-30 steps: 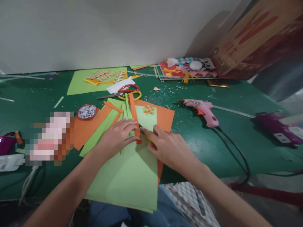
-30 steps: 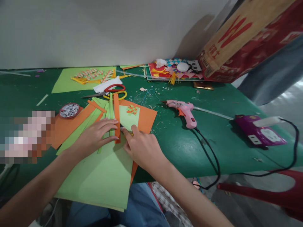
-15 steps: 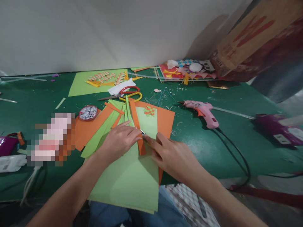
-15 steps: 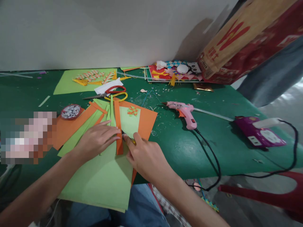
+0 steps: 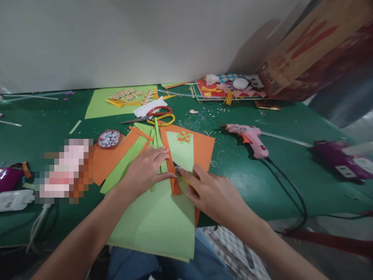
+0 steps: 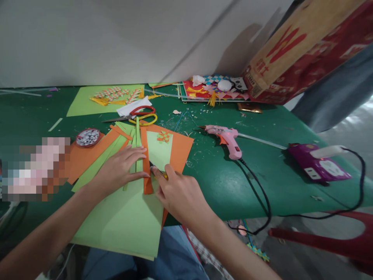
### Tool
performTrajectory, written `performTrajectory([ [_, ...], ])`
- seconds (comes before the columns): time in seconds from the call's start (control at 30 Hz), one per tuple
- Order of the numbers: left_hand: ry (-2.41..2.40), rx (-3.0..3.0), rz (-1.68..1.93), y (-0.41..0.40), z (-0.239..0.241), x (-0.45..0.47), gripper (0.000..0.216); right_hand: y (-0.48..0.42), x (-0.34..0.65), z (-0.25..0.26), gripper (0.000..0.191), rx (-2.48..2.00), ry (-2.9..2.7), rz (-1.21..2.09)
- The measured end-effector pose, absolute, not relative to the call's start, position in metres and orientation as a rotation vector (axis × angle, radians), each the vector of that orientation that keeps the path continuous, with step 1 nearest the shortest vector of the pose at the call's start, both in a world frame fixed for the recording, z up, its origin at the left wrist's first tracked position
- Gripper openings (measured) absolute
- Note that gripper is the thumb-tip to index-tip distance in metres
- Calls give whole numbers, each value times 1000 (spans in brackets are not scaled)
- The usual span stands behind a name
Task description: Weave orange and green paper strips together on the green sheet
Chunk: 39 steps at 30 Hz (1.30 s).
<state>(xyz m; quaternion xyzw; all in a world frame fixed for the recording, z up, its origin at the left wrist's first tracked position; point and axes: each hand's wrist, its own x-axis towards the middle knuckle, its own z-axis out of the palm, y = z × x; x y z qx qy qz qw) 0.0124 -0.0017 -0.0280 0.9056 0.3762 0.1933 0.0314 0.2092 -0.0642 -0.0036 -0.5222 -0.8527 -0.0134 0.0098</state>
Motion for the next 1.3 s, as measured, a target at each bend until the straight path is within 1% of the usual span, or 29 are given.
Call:
performTrajectory([
  [0.4,1151,2791,561,-2,-29,11,44,-40,203,3,47,-1783,-2682,12],
  [0.63,1123,2814,604,-2,-26,13,53,-42,203,4,48,-1767,-2683,10],
  [0.83,1072,2865,591,-4,-18,16,37,-57,206,1,49,-1695,-2678,-12],
  [0.9,1075,2867,579,-4,-19,16,40,-59,207,-2,49,-1677,-2665,-33],
  [1.07,1224,2772,490,-2,-26,13,63,-58,207,-4,50,-1667,-2661,-31],
  [1.3,1286,2661,339,-2,-24,13,67,-54,203,1,51,-1743,-2669,8],
])
